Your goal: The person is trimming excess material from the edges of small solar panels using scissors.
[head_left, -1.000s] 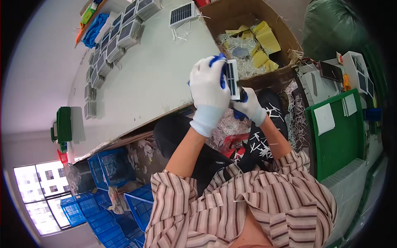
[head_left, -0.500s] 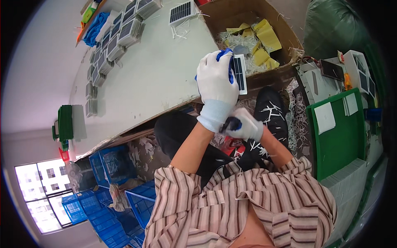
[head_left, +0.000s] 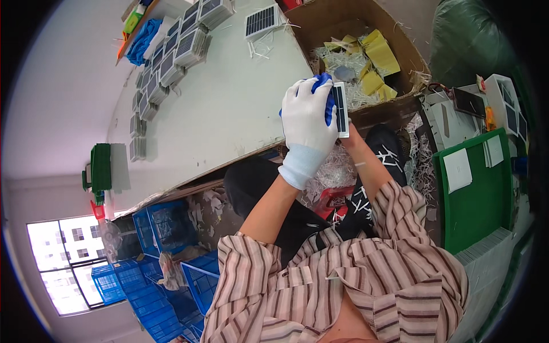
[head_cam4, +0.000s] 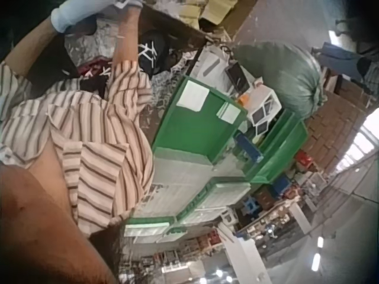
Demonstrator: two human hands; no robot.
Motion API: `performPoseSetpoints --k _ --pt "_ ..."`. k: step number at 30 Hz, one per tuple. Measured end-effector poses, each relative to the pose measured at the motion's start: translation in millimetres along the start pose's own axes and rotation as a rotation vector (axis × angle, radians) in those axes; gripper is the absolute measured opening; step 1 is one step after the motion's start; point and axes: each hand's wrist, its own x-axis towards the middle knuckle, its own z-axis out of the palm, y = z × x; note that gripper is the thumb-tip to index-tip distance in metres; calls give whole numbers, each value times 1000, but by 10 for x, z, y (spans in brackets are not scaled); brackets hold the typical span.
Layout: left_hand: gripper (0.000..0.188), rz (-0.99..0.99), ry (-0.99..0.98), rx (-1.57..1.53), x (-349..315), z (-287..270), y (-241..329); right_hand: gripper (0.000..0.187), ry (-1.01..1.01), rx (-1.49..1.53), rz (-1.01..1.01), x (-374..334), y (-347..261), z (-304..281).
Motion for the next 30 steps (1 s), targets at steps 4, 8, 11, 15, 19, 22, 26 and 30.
performPoseSetpoints --k 4,8,11,15,19,22,26,30 --pt "45 -15 41 -84 -14 -88 -31 25 88 -21 143 102 8 -402" --pt "44 -105 -102 148 -46 -166 -135 23 -11 -831 -139 -478 -165 -344" --pt "37 -84 10 24 -18 -23 -34 20 14 -722 -71 -340 -199 -534" --pt "36 -109 27 0 -10 8 -52 18 -114 -976 -395 -506 -225 -264" --pt "34 -135 18 60 -22 2 -43 24 -409 -1090 34 -914 -197 -84" --pt "36 -131 38 59 -6 13 -10 30 -314 -1081 -143 -1087 -25 -121" --pt "39 -155 29 112 -8 -1 47 42 292 -1132 -416 -641 96 -270" --pt "39 -93 6 197 -9 -7 53 35 202 -597 -365 51 286 -454"
